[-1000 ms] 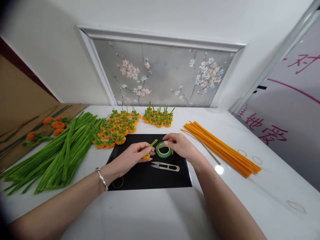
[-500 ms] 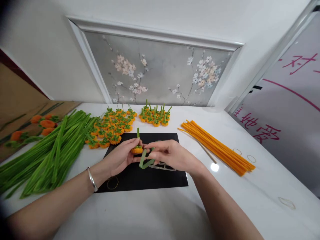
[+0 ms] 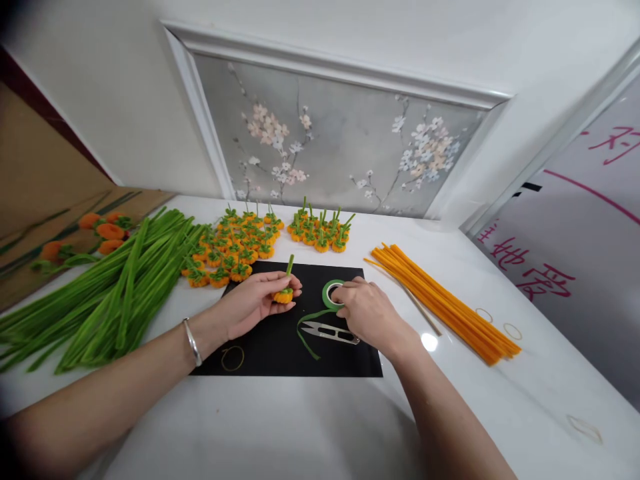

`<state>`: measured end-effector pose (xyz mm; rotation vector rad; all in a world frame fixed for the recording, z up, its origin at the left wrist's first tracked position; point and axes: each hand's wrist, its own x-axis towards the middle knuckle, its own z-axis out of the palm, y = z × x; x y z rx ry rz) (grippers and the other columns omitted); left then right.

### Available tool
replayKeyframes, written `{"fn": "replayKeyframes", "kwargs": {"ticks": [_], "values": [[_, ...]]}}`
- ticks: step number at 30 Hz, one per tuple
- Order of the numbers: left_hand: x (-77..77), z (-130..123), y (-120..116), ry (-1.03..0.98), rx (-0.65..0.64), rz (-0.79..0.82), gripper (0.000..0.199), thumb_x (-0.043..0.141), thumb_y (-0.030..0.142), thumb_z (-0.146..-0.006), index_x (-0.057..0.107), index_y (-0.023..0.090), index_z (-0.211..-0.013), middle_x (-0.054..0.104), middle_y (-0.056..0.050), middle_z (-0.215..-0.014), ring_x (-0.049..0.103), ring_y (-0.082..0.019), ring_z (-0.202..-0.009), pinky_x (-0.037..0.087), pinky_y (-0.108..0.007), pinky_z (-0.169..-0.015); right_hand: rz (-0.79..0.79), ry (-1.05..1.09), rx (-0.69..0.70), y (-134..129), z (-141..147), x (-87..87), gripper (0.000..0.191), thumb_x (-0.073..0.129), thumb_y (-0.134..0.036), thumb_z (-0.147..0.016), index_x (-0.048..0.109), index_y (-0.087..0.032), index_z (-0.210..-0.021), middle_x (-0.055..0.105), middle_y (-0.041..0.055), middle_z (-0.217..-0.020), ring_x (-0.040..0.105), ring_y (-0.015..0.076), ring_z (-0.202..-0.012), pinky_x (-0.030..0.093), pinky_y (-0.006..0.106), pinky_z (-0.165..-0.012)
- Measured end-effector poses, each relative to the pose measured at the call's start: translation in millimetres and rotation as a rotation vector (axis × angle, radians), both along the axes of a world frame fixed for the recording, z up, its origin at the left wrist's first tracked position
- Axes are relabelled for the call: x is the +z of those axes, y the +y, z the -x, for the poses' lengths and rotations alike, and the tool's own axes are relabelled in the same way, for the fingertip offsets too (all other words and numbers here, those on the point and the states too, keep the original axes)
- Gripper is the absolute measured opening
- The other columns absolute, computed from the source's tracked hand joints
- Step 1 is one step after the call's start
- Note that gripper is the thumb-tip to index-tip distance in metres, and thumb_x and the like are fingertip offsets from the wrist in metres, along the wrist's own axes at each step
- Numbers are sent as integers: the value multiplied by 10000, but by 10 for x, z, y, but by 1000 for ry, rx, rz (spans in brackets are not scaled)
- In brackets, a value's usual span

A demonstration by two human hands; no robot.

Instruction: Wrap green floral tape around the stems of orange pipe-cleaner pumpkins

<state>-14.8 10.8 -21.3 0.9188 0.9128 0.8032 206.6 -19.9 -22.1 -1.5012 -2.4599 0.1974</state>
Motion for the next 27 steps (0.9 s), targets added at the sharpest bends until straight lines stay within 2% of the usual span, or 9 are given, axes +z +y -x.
{"fn": "replayKeyframes", "kwargs": {"ticks": [3, 6, 8, 11, 13, 16, 19, 23, 27], "values": [[-6, 22, 22, -7, 6, 10, 98, 597, 138, -830, 688, 104, -843, 641, -82, -882, 623, -127, -819, 545, -213, -697, -49, 71, 60, -52, 86, 67, 302, 598, -71, -808, 661, -246, -1045, 660, 47, -993, 570, 202, -935, 439, 317, -809], [3, 63, 38, -20, -1, 9, 134, 576, 146, -843, 697, 104, -882, 655, -95, -907, 623, -142, -870, 537, -221, -723, -47, 93, 268, -83, 261, 83, 355, 561, -59, -833, 651, -281, -1095, 642, 39, -1061, 556, 195, -998, 405, 351, -888], [20, 95, 41, -53, -18, 28, 175, 534, 144, -860, 695, 103, -914, 661, -105, -937, 620, -155, -917, 532, -239, -761, -21, 93, 358, -80, 364, 58, 270, 576, -69, -831, 688, -268, -976, 634, 36, -1073, 550, 197, -1015, 390, 367, -894], [48, 138, 27, -111, -68, 48, 243, 476, 66, -844, 678, 101, -976, 657, -111, -1009, 599, -166, -1013, 505, -273, -863, 29, 171, 392, -60, 425, 6, 155, 589, -118, -850, 672, -216, -762, 650, 23, -993, 554, 187, -985, 384, 356, -876], [55, 155, 5, -104, -106, 19, 277, 487, 38, -829, 652, 119, -1036, 648, -98, -1051, 586, -160, -1050, 477, -275, -911, 83, 295, 340, -59, 406, -24, 159, 552, -129, -877, 634, -200, -762, 653, 11, -889, 566, 160, -901, 399, 323, -838], [34, 149, -30, -60, -133, -45, 299, 559, 87, -834, 583, 188, -1114, 639, -59, -1087, 595, -144, -1039, 464, -267, -905, 173, 536, 152, -78, 335, -60, 140, 471, -153, -917, 574, -199, -835, 625, -4, -807, 558, 129, -758, 422, 269, -722], [-14, 110, -53, -36, -110, -106, 270, 630, 131, -809, 556, 212, -1056, 638, -16, -1027, 612, -127, -976, 470, -275, -894, 219, 757, 31, -87, 281, -90, 112, 424, -208, -941, 535, -210, -923, 593, -16, -767, 549, 121, -708, 426, 246, -671], [-68, 61, -64, 25, -99, -197, 220, 690, 198, -775, 581, 178, -965, 635, -4, -960, 615, -112, -906, 490, -259, -857, 224, 829, -12, -64, 286, -129, 166, 466, -262, -923, 591, -211, -1020, 585, -7, -773, 518, 118, -674, 412, 234, -621], [-70, 45, -71, 95, -98, -228, 239, 691, 232, -773, 625, 152, -989, 659, -32, -966, 621, -115, -876, 506, -243, -825, 181, 861, -93, -49, 343, -168, 159, 574, -331, -864, 643, -190, -839, 602, 3, -738, 505, 123, -653, 410, 242, -608]]}}
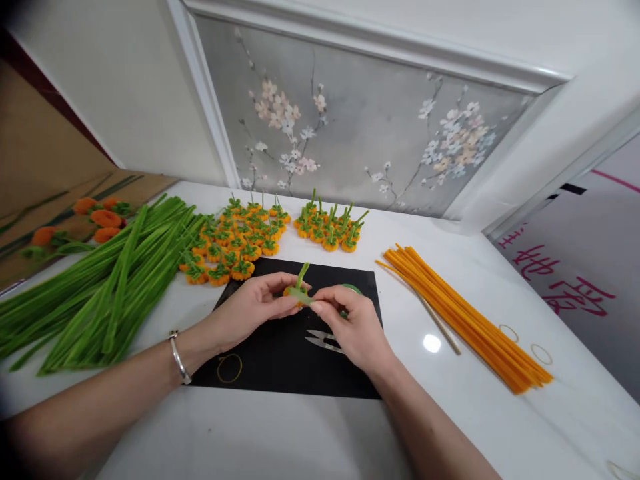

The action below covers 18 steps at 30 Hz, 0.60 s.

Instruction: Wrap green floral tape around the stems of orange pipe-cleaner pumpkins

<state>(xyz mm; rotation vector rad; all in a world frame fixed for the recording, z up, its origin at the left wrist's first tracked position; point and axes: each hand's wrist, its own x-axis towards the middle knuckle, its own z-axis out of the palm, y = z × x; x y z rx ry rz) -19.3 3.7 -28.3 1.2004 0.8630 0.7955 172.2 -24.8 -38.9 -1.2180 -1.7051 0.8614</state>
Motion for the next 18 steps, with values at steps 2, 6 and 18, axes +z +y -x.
{"fn": "replayKeyframes", "kwargs": {"ticks": [2, 6, 18], "values": [[9, -13, -6, 6, 13, 25, 228, 667, 232, -789, 643, 144, -999, 670, -42, -963, 631, -127, -885, 514, -258, -840, -34, -2, -36, -4, 27, -10, 161, 606, -328, -839, 620, -186, -764, 603, 5, -731, 515, 128, -657, 421, 250, -623], [26, -60, -31, -11, 21, 59, 188, 606, 216, -822, 676, 139, -978, 678, -56, -1004, 642, -149, -922, 515, -298, -897, -97, -33, -91, -33, 66, -9, 134, 579, -286, -848, 574, -194, -751, 565, -2, -701, 508, 128, -640, 431, 248, -606], [75, -122, -130, 71, 0, -101, 93, 589, 189, -803, 575, 153, -887, 613, -17, -923, 625, -138, -865, 530, -306, -853, -146, -146, -204, -69, 122, 28, 162, 603, -281, -822, 529, -193, -708, 446, -44, -590, 404, 97, -525, 338, 220, -480]]}}
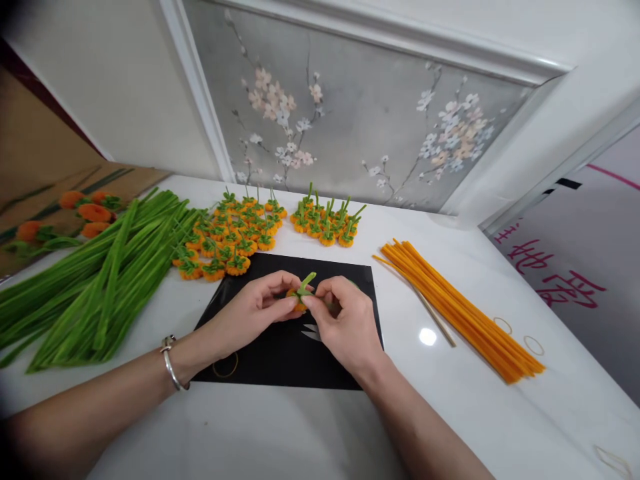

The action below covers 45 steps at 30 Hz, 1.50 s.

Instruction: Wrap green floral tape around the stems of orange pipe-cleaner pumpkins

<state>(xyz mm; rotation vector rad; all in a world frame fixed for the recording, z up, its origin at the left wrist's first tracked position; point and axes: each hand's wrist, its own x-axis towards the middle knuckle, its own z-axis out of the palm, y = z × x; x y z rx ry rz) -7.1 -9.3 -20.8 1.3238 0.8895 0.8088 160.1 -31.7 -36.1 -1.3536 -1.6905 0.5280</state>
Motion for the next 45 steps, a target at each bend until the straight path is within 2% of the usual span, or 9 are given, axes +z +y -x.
{"fn": "replayKeyframes", "kwargs": {"ticks": [5, 12, 18, 23, 29, 32, 35, 40, 45], "values": [[10, 16, -4, 66, -41, -68, 155, 590, 204, -802, 583, 147, -946, 633, -47, -968, 635, -180, -888, 519, -349, -858, -40, -19, 34, 7, -20, 3, 173, 587, -246, -829, 523, -192, -678, 435, -42, -597, 413, 100, -549, 344, 223, -503], [5, 18, -9, 145, -43, -148, 175, 571, 211, -823, 606, 148, -982, 653, -64, -997, 640, -197, -887, 529, -345, -826, -36, -56, 60, 13, -23, -7, 171, 587, -218, -814, 523, -196, -657, 448, -35, -605, 434, 115, -579, 369, 239, -533], [-18, -13, -11, 57, 4, -85, 148, 585, 225, -824, 647, 136, -925, 686, -63, -941, 656, -172, -859, 537, -316, -833, -21, -42, 99, 7, -15, -6, 160, 581, -225, -828, 563, -196, -671, 467, -24, -617, 445, 121, -578, 372, 243, -516], [-26, -3, 4, 41, 18, -42, 136, 595, 219, -820, 662, 132, -901, 690, -53, -906, 656, -148, -807, 544, -282, -781, 20, -17, 113, 12, -25, -4, 92, 604, -234, -821, 613, -190, -741, 551, 2, -687, 493, 131, -623, 407, 247, -545], [30, -2, -2, 19, 31, 12, 102, 614, 187, -788, 671, 123, -844, 663, -23, -762, 625, -116, -700, 518, -247, -700, 24, 22, 115, 25, -37, 10, 82, 588, -206, -831, 635, -191, -766, 589, 21, -762, 539, 132, -649, 443, 243, -555], [45, -4, -3, 5, 19, 18, 78, 627, 176, -772, 627, 129, -834, 662, -27, -788, 622, -117, -696, 500, -238, -669, -38, -29, 105, 13, -32, 22, 80, 593, -187, -823, 657, -196, -776, 586, 35, -841, 548, 126, -653, 455, 244, -551], [49, 0, 2, -29, 5, 45, 161, 625, 154, -773, 530, 164, -902, 669, -19, -822, 637, -125, -714, 494, -253, -681, -106, -80, 117, -1, -31, 30, 81, 579, -186, -836, 646, -206, -796, 601, 45, -883, 582, 154, -740, 493, 272, -639], [56, 16, 3, -16, -19, 59, 245, 590, 142, -799, 434, 194, -981, 659, 4, -779, 626, -124, -706, 473, -263, -690, -99, -84, 236, -2, -53, 56, 203, 520, -136, -874, 650, -235, -995, 638, 34, -909, 610, 156, -808, 511, 292, -748], [60, 19, 0, 13, -50, 36, 246, 571, 137, -805, 418, 198, -989, 624, 23, -694, 607, -125, -678, 445, -250, -663, -107, -102, 239, 21, -79, 68, 180, 524, -140, -879, 680, -224, -845, 628, 33, -864, 607, 155, -800, 506, 290, -737]]}}
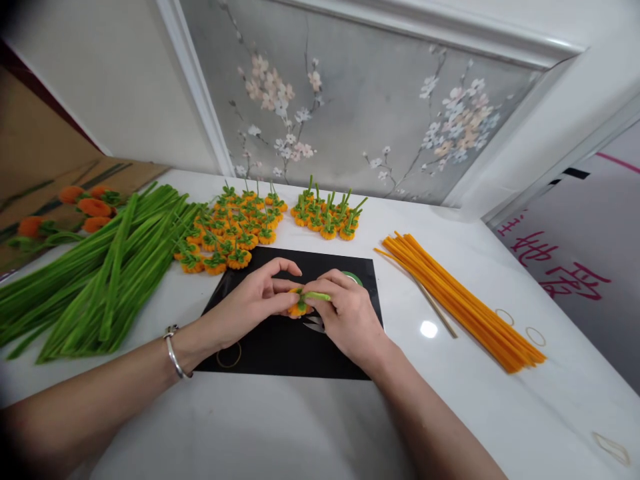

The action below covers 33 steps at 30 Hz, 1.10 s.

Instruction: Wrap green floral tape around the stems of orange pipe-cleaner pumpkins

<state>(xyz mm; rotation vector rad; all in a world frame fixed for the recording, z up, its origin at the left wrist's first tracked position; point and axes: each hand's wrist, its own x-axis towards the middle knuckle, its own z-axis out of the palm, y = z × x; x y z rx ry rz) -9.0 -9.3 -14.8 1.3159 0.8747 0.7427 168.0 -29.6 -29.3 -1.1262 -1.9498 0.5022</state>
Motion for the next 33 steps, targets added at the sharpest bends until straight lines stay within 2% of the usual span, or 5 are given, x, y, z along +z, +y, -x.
{"fn": "replayKeyframes", "kwargs": {"ticks": [9, 18, 26, 30, 33], "values": [[-5, -6, -4, 118, -32, -220, 10, 504, 171, -836, 504, 178, -829, 557, 14, -731, 538, -107, -652, 447, -232, -621, 6, -125, 31, -24, -31, 7, 164, 481, -111, -884, 621, -196, -870, 594, 42, -909, 578, 154, -792, 472, 281, -736], [-56, -12, -42, 270, -26, -437, 125, 545, 127, -750, 618, 163, -844, 626, -21, -829, 585, -131, -711, 475, -239, -639, 23, -226, -21, -62, 7, 57, 158, 469, -98, -856, 579, -178, -776, 553, 36, -807, 546, 149, -705, 454, 269, -645], [-2, 32, 34, 208, -155, -103, 109, 522, 117, -736, 617, 138, -784, 600, 6, -630, 562, -105, -584, 425, -205, -539, -113, -474, 38, -103, -6, 10, 226, 419, -55, -840, 600, -180, -893, 584, 78, -877, 582, 196, -794, 458, 268, -586], [13, 49, 53, 86, -158, 119, 54, 545, 110, -732, 588, 114, -765, 581, -2, -632, 533, -72, -540, 370, -164, -481, -105, -348, 125, -97, -6, 19, 214, 429, -58, -846, 589, -200, -853, 585, 58, -855, 580, 178, -788, 473, 275, -652], [26, 59, 43, -4, -149, 155, 131, 522, 250, -831, 548, 129, -877, 572, -10, -683, 533, -73, -523, 355, -165, -449, -27, -160, 135, -89, -4, 54, 160, 453, -87, -856, 577, -188, -840, 578, 48, -840, 568, 161, -757, 467, 278, -672]]}}
